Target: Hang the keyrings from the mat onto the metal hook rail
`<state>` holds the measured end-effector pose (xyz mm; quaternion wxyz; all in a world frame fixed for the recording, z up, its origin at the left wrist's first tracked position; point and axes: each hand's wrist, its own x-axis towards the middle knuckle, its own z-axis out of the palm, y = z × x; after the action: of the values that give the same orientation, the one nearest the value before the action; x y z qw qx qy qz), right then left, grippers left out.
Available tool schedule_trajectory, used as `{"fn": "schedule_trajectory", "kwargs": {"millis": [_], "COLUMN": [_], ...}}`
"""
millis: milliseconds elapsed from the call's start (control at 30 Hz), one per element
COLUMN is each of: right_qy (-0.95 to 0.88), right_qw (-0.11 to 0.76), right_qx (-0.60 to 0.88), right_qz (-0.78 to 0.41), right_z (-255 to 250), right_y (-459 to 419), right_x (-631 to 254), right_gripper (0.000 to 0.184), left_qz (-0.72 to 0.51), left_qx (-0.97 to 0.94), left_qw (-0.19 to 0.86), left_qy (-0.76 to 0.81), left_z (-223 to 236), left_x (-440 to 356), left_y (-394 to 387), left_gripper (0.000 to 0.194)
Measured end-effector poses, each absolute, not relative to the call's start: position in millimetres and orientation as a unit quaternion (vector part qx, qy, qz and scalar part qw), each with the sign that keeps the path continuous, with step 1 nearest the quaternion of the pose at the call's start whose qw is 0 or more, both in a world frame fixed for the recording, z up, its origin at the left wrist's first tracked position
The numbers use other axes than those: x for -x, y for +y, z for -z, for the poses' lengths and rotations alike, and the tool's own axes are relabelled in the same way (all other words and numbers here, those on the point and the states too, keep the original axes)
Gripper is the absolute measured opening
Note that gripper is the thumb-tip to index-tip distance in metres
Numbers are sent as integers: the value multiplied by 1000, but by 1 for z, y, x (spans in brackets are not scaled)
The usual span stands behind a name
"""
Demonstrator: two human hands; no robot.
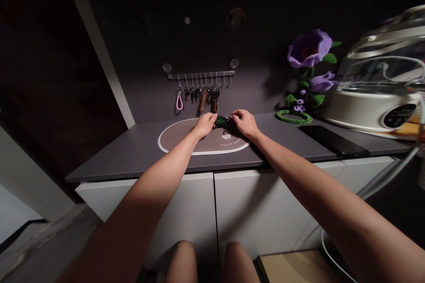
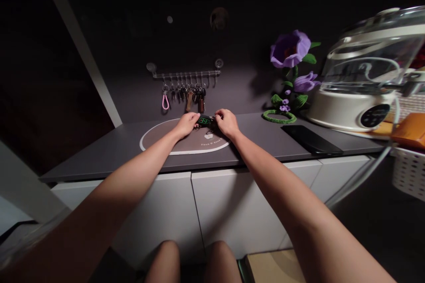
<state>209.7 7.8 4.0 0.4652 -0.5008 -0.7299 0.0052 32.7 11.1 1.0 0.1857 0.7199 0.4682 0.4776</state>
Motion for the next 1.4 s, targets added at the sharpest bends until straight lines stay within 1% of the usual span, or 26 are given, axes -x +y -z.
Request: {"fn": "schedule_trajectory", "kwargs": {"millis": [167, 300, 500, 633, 833, 1067, 1267, 1400], "right_qy": [-736, -747, -766, -774, -770, -748, -751, -752], "right_qw": [452, 445, 437, 453, 499, 545, 539, 531], "right_qx": [503, 494, 471, 442, 398, 376, 375, 373], "right_qz": [-6, -12, -13, -6, 6, 52, 71, 115], "right_z": [-5, -6, -6, -6, -8, -6, -6, -8], "right_y": [4, 2, 0, -5, -11, -10, -11, -14], "right_x": [-209, -208, -208, -206, -201, -196, -195, -193], "right_gripper": [25, 24, 22, 23, 25, 28, 27, 24], "left_qz": [-560, -609, -649, -655, -667, -668, -672, -672], "left_qx": [-630, -558, -475, -455, -421, -403, -396, -379], "left_qw": [301, 367, 458, 505, 546, 573, 588, 602], "left_qy": [446, 427, 378, 330, 282, 248, 213, 206], "left_z": [-4, -9, -12, -14, -18, -20, -23, -24], "left_x": [-33, -33, -33, -34, -34, -35, -36, -36], "left_y": [12, 11, 9, 6, 2, 1, -2, -3], "left_gripper": [29, 27, 26, 24, 20, 18, 17, 14]}}
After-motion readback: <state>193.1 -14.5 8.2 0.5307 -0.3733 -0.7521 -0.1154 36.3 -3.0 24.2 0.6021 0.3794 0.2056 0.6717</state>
